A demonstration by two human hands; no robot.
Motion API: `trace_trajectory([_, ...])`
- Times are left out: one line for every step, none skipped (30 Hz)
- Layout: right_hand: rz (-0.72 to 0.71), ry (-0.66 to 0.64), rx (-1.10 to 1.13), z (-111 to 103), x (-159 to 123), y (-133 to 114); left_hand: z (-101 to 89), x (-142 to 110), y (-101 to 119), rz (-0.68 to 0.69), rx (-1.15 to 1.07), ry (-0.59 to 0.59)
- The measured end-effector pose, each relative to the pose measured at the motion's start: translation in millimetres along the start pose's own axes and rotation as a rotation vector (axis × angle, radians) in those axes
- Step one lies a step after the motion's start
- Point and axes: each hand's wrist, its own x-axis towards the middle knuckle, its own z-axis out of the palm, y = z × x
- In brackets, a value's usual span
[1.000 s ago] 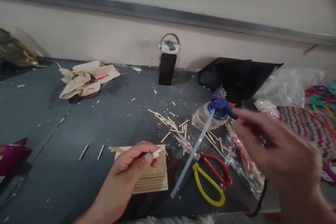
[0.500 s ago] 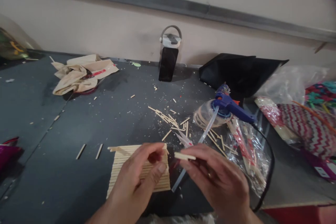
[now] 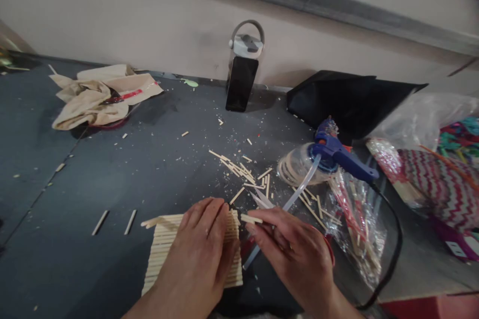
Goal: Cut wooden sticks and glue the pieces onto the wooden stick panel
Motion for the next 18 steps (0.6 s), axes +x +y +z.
trace_trajectory([-0.001, -0.009, 0.003, 1.0, 0.2, 0.6, -0.3, 0.6, -0.2, -0.003, -0.009, 0.002])
trace_trajectory([0.002, -0.017, 0.006, 2.0, 0.3, 1.2, -0.7, 1.2, -0.4, -0.006, -0.016, -0.002])
trace_trajectory([0.004, -0.024, 0.007, 3.1, 0.4, 1.6, -1.1, 1.8, -0.5, -0.009, -0.021, -0.008])
trace_trajectory([0.003, -0.027, 0.007, 4.2, 0.5, 2.1, -1.5, 2.3, -0.6, -0.012, -0.024, -0.017])
trace_trajectory([0.001, -0.029, 0.004, 5.2, 0.7, 2.5, -1.9, 2.6, -0.6, -0.016, -0.025, -0.026])
trace_trajectory([0.000, -0.031, -0.003, 6.2, 0.9, 2.9, -2.2, 2.9, -0.6, -0.021, -0.027, -0.037])
trace_trajectory([0.000, -0.033, -0.011, 7.0, 1.3, 3.3, -2.5, 3.1, -0.7, -0.024, -0.031, -0.046])
trace_trajectory([-0.003, -0.035, -0.018, 7.8, 1.8, 3.7, -2.6, 3.1, -0.9, -0.024, -0.035, -0.053])
trace_trajectory([-0.007, -0.037, -0.022, 8.4, 2.5, 3.9, -2.5, 3.1, -1.1, -0.022, -0.037, -0.053])
trace_trajectory([-0.009, -0.039, -0.024, 8.8, 3.3, 4.1, -2.4, 3.1, -1.4, -0.018, -0.038, -0.052])
trace_trajectory([-0.010, -0.039, -0.027, 9.0, 4.2, 4.1, -2.1, 3.0, -1.7, -0.011, -0.037, -0.048])
trace_trajectory([-0.013, -0.038, -0.032, 9.0, 5.2, 3.9, -1.9, 3.0, -1.9, -0.004, -0.036, -0.042])
trace_trajectory([-0.015, -0.038, -0.036, 8.8, 6.2, 3.6, -1.7, 3.1, -2.0, 0.001, -0.036, -0.035])
trace_trajectory([-0.018, -0.039, -0.040, 8.5, 7.1, 3.2, -1.7, 3.4, -2.1, 0.002, -0.038, -0.030])
trace_trajectory([-0.020, -0.041, -0.042, 8.0, 7.9, 2.6, -1.6, 3.7, -2.0, 0.000, -0.042, -0.029])
trace_trajectory([-0.021, -0.045, -0.042, 7.5, 8.6, 2.1, -1.7, 4.1, -1.8, -0.003, -0.045, -0.028])
trace_trajectory([-0.019, -0.049, -0.041, 7.1, 9.1, 1.6, -1.8, 4.5, -1.6, -0.008, -0.048, -0.029])
trace_trajectory([-0.016, -0.053, -0.041, 6.7, 9.4, 1.1, -1.9, 4.8, -1.4, -0.012, -0.050, -0.029])
